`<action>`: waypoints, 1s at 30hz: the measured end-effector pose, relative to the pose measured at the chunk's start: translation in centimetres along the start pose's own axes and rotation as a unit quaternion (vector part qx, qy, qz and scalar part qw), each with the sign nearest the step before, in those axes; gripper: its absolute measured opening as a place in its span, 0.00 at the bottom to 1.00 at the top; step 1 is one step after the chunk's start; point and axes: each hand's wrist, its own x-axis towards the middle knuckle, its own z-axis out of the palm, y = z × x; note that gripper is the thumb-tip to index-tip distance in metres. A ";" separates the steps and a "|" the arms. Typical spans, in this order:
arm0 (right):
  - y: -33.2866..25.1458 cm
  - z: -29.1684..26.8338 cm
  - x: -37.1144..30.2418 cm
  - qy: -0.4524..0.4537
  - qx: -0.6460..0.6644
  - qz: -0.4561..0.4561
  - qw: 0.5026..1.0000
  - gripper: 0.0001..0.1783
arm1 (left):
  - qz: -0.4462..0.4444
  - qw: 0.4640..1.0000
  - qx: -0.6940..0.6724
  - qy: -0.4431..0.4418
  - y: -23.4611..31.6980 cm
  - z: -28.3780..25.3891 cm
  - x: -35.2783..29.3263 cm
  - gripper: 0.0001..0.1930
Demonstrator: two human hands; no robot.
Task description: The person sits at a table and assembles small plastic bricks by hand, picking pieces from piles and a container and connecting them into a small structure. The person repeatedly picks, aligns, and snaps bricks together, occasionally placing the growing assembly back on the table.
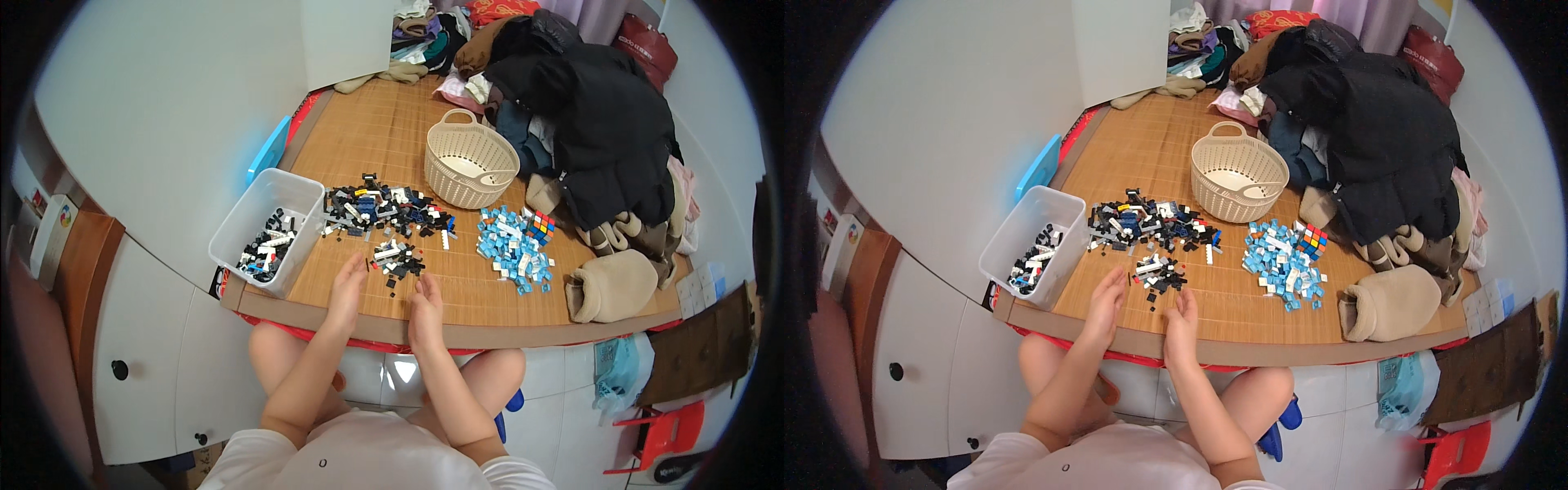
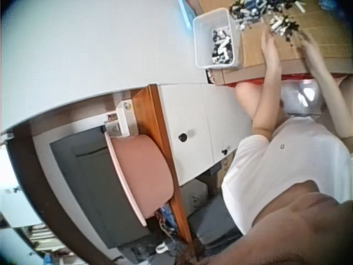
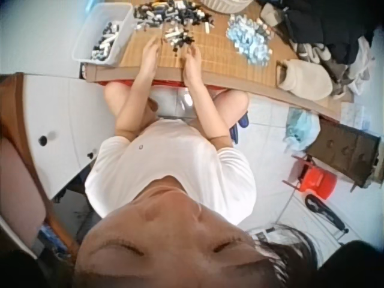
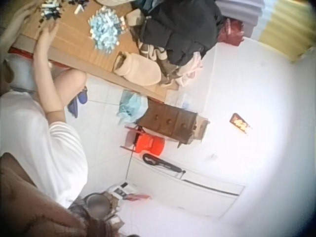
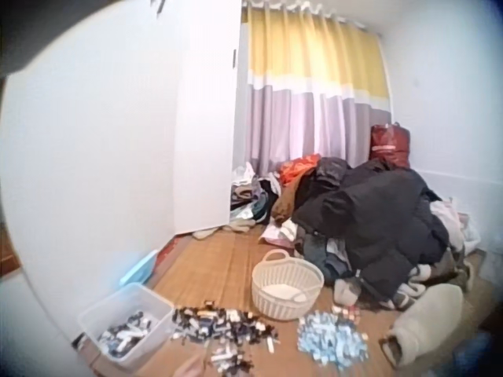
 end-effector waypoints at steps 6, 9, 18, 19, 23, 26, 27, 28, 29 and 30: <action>0.5 1.7 -0.3 -0.017 0.005 0.021 1.000 0.35 | -0.040 0.999 -0.009 -0.008 0.3 1.3 -1.2 0.25; 0.6 1.9 0.0 -0.021 -0.019 0.032 0.999 0.36 | -0.051 0.999 -0.007 -0.014 0.1 1.8 -1.3 0.25; 0.9 2.4 0.7 -0.017 -0.029 0.054 0.998 0.36 | -0.066 0.997 -0.040 -0.028 -1.2 3.0 -1.4 0.24; 1.0 2.5 0.7 -0.013 -0.018 0.054 0.998 0.36 | -0.067 0.997 -0.039 -0.028 -1.3 3.2 -1.5 0.24; 1.1 2.5 0.6 -0.020 -0.011 0.046 0.999 0.34 | -0.076 0.995 -0.048 -0.032 -1.8 3.3 -1.9 0.23; 1.6 2.3 0.6 -0.025 -0.002 0.037 0.999 0.33 | -0.061 0.995 -0.072 -0.027 -1.2 4.0 -2.7 0.22; 1.3 2.6 0.4 -0.022 -0.003 0.035 0.999 0.33 | -0.058 0.994 -0.086 -0.025 -1.2 4.1 -2.8 0.22; 1.2 2.8 0.2 -0.019 -0.004 0.033 0.999 0.33 | -0.054 0.993 -0.100 -0.023 -1.2 4.1 -2.9 0.23; 1.3 2.8 0.3 -0.012 -0.008 0.026 1.000 0.32 | -0.050 0.992 -0.114 -0.022 -1.2 4.2 -2.9 0.23; 1.6 2.7 0.3 -0.004 -0.011 0.018 1.000 0.31 | -0.047 0.991 -0.122 -0.019 -1.3 4.3 -3.0 0.23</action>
